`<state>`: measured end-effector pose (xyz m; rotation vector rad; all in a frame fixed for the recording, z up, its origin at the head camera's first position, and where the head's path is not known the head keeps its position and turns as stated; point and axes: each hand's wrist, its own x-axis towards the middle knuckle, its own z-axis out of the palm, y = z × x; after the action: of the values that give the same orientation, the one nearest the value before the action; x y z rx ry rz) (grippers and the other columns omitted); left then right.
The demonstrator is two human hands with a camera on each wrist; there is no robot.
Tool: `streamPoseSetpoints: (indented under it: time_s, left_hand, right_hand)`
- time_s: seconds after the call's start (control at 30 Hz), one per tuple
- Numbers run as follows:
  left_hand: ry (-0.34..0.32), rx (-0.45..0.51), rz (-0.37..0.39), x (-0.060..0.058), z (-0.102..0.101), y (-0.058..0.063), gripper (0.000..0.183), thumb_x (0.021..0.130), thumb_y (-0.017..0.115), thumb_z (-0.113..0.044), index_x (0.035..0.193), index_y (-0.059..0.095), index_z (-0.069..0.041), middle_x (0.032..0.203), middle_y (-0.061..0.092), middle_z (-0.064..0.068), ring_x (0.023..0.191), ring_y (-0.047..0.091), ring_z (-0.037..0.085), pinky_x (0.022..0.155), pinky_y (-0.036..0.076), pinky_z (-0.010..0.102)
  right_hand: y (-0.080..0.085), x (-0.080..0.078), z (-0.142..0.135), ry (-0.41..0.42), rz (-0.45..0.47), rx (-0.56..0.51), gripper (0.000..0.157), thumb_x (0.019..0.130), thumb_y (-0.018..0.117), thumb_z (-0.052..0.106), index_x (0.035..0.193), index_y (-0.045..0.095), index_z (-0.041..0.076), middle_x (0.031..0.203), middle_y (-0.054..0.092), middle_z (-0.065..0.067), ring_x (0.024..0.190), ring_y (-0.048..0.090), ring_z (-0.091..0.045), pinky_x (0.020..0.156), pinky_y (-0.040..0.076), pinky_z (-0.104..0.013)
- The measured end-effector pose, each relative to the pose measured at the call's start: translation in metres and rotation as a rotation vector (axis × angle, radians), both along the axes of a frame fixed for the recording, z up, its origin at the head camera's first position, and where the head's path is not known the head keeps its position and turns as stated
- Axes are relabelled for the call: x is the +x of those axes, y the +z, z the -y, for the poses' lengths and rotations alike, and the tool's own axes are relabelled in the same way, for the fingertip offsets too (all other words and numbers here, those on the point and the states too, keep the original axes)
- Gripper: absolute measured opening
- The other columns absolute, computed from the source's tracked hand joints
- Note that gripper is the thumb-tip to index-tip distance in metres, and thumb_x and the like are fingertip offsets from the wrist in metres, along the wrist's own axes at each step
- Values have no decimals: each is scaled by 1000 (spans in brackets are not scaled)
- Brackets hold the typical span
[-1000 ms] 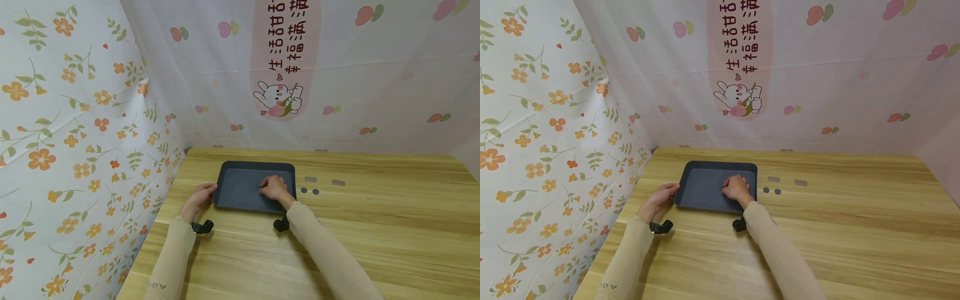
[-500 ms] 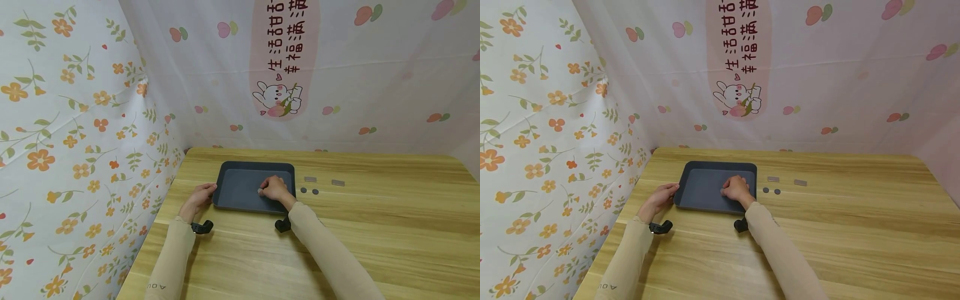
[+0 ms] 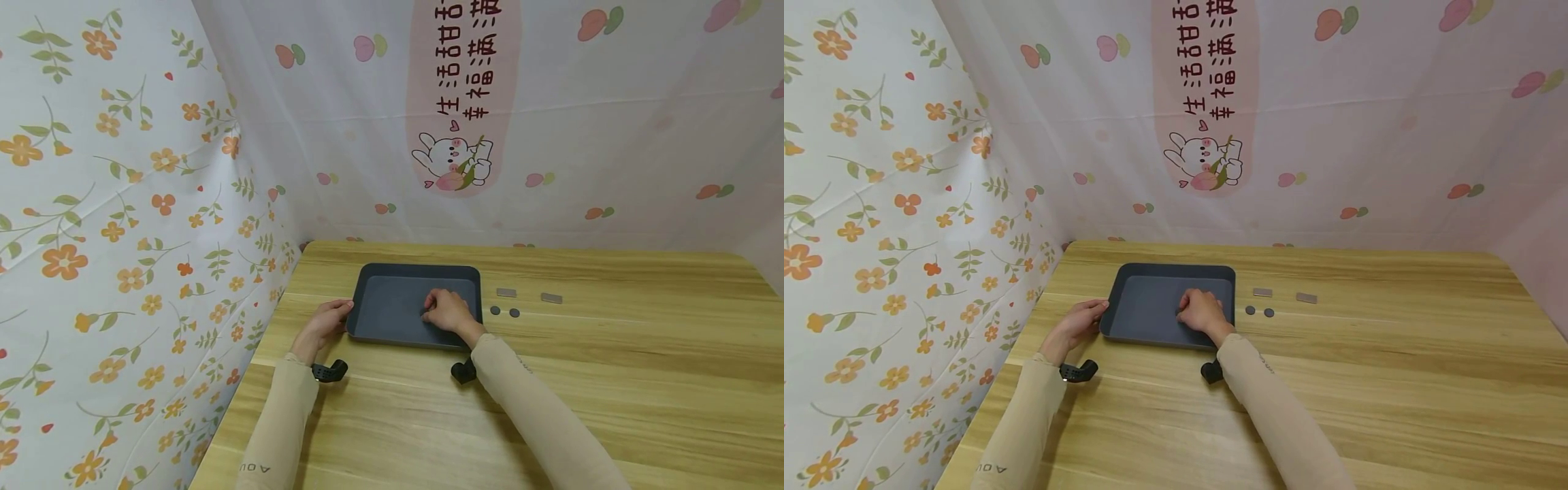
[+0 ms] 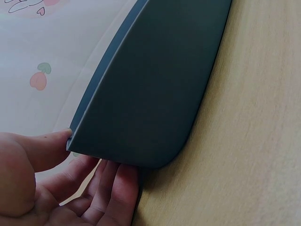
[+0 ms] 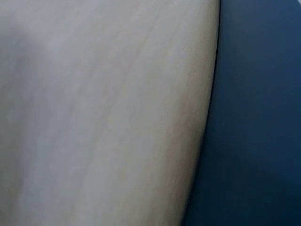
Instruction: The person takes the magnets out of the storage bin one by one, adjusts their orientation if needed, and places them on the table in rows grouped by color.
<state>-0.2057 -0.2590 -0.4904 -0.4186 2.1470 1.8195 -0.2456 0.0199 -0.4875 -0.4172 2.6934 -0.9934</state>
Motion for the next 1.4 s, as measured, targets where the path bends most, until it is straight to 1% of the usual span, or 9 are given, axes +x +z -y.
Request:
streamPoseSetpoints:
  time_s: [0.17, 0.3, 0.5, 0.67, 0.77, 0.9, 1.17, 1.27, 1.4]
  left_hand:
    - [0, -5, 0, 0, 1, 0, 40, 104, 45, -20, 135, 49, 5, 109, 60, 7, 88, 56, 10, 76, 49, 23]
    - [-6, -6, -4, 0, 1, -1, 40, 104, 45, -20, 135, 49, 5, 108, 60, 7, 88, 56, 10, 76, 49, 23]
    - [-8, 2, -10, 0, 1, -2, 41, 103, 46, -20, 135, 49, 7, 105, 61, 7, 87, 57, 10, 75, 49, 23]
    - [-5, -5, -7, -1, 1, -2, 41, 103, 46, -20, 135, 49, 6, 110, 61, 10, 90, 57, 11, 77, 49, 24]
    - [-2, -9, -4, -1, 0, -2, 42, 103, 46, -21, 136, 49, 6, 111, 61, 11, 91, 57, 12, 78, 49, 24]
    - [0, -9, -3, -1, 0, -2, 41, 103, 46, -20, 136, 49, 6, 112, 61, 11, 91, 57, 11, 78, 49, 24]
    - [1, -2, -6, 0, 0, -1, 41, 103, 46, -19, 135, 49, 6, 108, 61, 9, 90, 57, 11, 76, 49, 23]
    - [-6, -5, -6, 0, 0, -1, 41, 104, 45, -19, 135, 49, 7, 108, 60, 8, 90, 56, 11, 76, 48, 23]
    - [-6, -14, -10, 0, 0, -2, 41, 104, 45, -20, 135, 49, 7, 110, 60, 9, 91, 56, 11, 77, 48, 23]
  right_hand:
    - [0, 2, 0, 38, -51, 30, 16, 84, 70, 17, 98, 65, 10, 80, 60, -1, 71, 53, -17, 78, 40, -41]
    - [0, 3, 1, 71, -76, 56, 18, 87, 67, 17, 104, 66, 10, 79, 60, -1, 69, 53, -16, 77, 43, -41]
    - [-1, 4, 1, 99, -100, 83, 21, 89, 63, 17, 109, 67, 10, 82, 62, -1, 70, 56, -16, 75, 45, -40]
    - [-2, 4, 3, 108, -103, 85, 23, 91, 60, 17, 112, 66, 11, 90, 65, -4, 76, 59, -18, 74, 49, -39]
    - [-2, 3, 2, 101, -95, 71, 23, 92, 60, 17, 112, 66, 10, 92, 66, -5, 79, 60, -19, 75, 50, -40]
    - [-3, 1, 0, 91, -63, 37, 22, 91, 62, 16, 110, 66, 6, 89, 65, -6, 76, 59, -19, 73, 49, -38]
    - [-3, -4, -4, 63, -6, -24, 19, 84, 73, 13, 100, 67, 5, 87, 66, -7, 75, 59, -18, 73, 49, -35]
    - [-2, -5, -4, 55, 2, -28, 18, 81, 76, 12, 97, 68, 6, 84, 65, -6, 74, 58, -17, 72, 48, -34]
    - [-1, -4, -4, 64, -4, -12, 18, 81, 76, 13, 96, 69, 6, 82, 64, -5, 72, 57, -16, 71, 48, -34]
